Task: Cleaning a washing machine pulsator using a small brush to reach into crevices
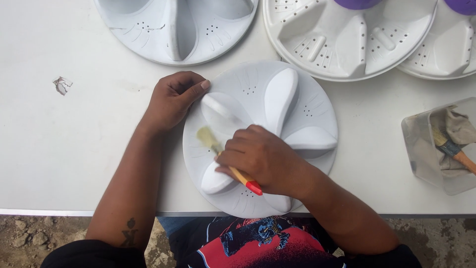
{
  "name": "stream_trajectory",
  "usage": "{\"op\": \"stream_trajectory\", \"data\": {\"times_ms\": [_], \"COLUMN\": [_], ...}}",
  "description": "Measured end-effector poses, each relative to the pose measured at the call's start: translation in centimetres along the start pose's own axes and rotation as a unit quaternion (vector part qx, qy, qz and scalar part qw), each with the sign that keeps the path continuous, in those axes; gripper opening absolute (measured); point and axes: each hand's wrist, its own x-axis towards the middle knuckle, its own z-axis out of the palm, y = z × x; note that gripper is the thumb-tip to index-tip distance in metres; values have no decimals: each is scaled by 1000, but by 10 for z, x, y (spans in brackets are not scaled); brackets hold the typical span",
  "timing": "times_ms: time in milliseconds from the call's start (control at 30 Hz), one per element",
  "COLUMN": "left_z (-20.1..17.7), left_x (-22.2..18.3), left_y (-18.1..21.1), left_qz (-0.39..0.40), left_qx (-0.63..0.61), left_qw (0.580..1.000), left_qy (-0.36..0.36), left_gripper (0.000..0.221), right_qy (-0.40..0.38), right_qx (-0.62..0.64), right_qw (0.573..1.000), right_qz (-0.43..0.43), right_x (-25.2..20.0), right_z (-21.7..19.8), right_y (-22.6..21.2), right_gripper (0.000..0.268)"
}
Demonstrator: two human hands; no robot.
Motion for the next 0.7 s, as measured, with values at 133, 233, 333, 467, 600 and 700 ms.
{"op": "stream_trajectory", "data": {"times_ms": [133,233,333,467,600,700], "left_z": [2,2,1,2,0,0], "left_x": [-2,-3,-2,-3,-2,-4], "left_y": [3,3,4,6,1,7], "left_qz": [2,-10,8,-12,11,0], "left_qx": [-49,-26,-36,-33,-12,-17], "left_qw": [999,1000,999,999,1000,1000], "left_qy": [-16,2,5,1,3,-5], "left_gripper": [19,18,17,18,19,21], "right_qy": [-53,71,67,45,27,-35], "right_qx": [223,-26,2,31,25,104], "right_qw": [973,997,998,998,999,994], "right_qz": [-7,-6,-7,19,-9,-6], "right_x": [1,1,1,4,3,2], "right_z": [-16,-9,-9,-12,-9,-7], "right_y": [-6,3,1,1,6,7], "right_gripper": [14,15,19,15,19,17]}}
